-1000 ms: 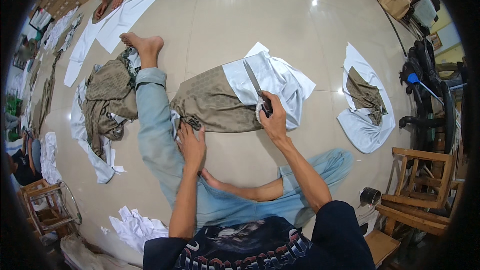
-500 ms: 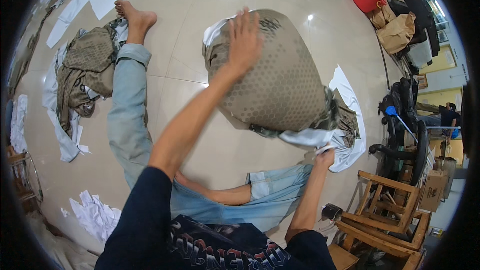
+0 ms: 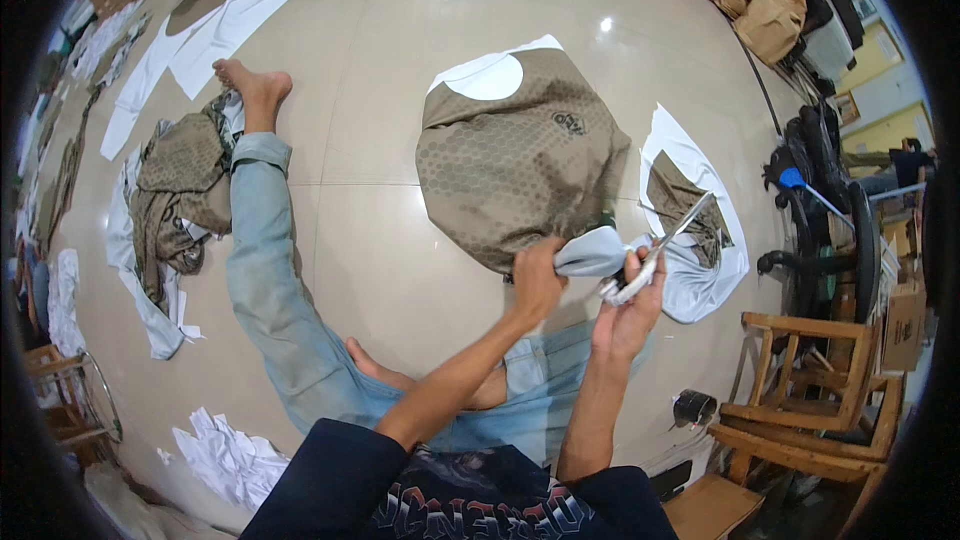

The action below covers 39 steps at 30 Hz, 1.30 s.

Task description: The person sits on the floor and uses shears to cut a white fabric piece along a pattern template. They repeatedly adjust the fabric and template, cut along straight and curved edges, and remove excess fabric scraps. The person also flips the fabric to cut the other side.

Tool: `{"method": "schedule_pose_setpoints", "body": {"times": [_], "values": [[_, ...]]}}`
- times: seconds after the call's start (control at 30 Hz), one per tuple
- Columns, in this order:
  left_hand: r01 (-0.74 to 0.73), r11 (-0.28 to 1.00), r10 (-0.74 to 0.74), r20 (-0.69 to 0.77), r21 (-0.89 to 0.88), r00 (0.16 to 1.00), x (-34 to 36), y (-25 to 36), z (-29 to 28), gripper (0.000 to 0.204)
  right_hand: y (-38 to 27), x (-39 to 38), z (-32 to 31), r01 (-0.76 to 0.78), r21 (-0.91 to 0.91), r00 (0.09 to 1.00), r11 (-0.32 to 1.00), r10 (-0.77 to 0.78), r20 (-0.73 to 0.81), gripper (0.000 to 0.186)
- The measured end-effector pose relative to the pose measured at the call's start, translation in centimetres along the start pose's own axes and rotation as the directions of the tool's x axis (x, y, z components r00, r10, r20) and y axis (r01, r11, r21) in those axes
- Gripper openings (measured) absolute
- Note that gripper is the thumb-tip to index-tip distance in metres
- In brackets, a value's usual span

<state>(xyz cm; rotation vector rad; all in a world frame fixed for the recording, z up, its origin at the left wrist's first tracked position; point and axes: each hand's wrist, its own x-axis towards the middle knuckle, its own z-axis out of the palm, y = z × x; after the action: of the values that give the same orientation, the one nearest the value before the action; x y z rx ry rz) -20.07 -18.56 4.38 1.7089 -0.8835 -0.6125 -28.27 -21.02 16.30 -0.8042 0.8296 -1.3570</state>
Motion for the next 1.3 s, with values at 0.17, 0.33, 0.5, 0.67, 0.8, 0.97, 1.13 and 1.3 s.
{"method": "schedule_pose_setpoints", "body": {"times": [0.17, 0.33, 0.5, 0.67, 0.8, 0.97, 1.13, 1.3], "values": [[0.004, 0.989, 0.056, -0.394, 0.151, 0.918, 1.2, -4.4, -11.5, 0.039, -8.9, 0.0, -1.1, 0.158, 0.172, 0.982, 0.972, -0.173, 0.077, 0.049], [-0.188, 0.978, 0.207, -0.458, 0.086, 0.865, -2.1, 0.9, -31.3, 0.035, -19.9, 3.1, -8.4, 0.356, 0.322, 0.881, 0.877, -0.43, 0.197, 0.045], [-0.334, 0.924, 0.351, -0.072, 0.187, 0.933, -1.6, 13.6, -40.3, 0.027, -25.0, 7.4, -8.1, 0.002, 0.417, 0.759, 0.909, -0.273, 0.591, 0.045], [-0.294, 0.931, 0.296, 0.028, 0.214, 0.955, 7.6, 9.2, -41.3, 0.025, -12.9, 20.2, -4.2, 0.245, 0.019, 0.969, 0.969, -0.245, 0.02, 0.028], [-0.154, 0.794, 0.318, -0.186, 0.589, 0.93, 19.3, 3.5, -44.0, 0.036, -6.9, 29.0, 3.4, 0.214, -0.017, 0.975, 0.977, -0.212, 0.062, 0.02], [-0.419, 0.601, 0.717, -0.227, 0.681, 0.66, 27.8, 13.6, -52.1, 0.034, -19.3, 27.7, 8.6, 0.499, 0.17, 0.822, 0.85, -0.526, 0.217, 0.013], [-0.265, 0.931, 0.326, -0.246, 0.252, 0.913, 22.7, 19.3, -52.3, 0.031, -25.5, 16.7, 6.9, 0.662, 0.076, 0.729, 0.746, -0.664, 0.165, 0.035], [-0.103, 0.995, 0.101, -0.201, 0.001, 0.974, 16.1, 16.8, -48.2, 0.038, -15.3, 8.3, 2.8, 0.645, -0.165, 0.764, 0.746, -0.631, 0.132, 0.049]]}}
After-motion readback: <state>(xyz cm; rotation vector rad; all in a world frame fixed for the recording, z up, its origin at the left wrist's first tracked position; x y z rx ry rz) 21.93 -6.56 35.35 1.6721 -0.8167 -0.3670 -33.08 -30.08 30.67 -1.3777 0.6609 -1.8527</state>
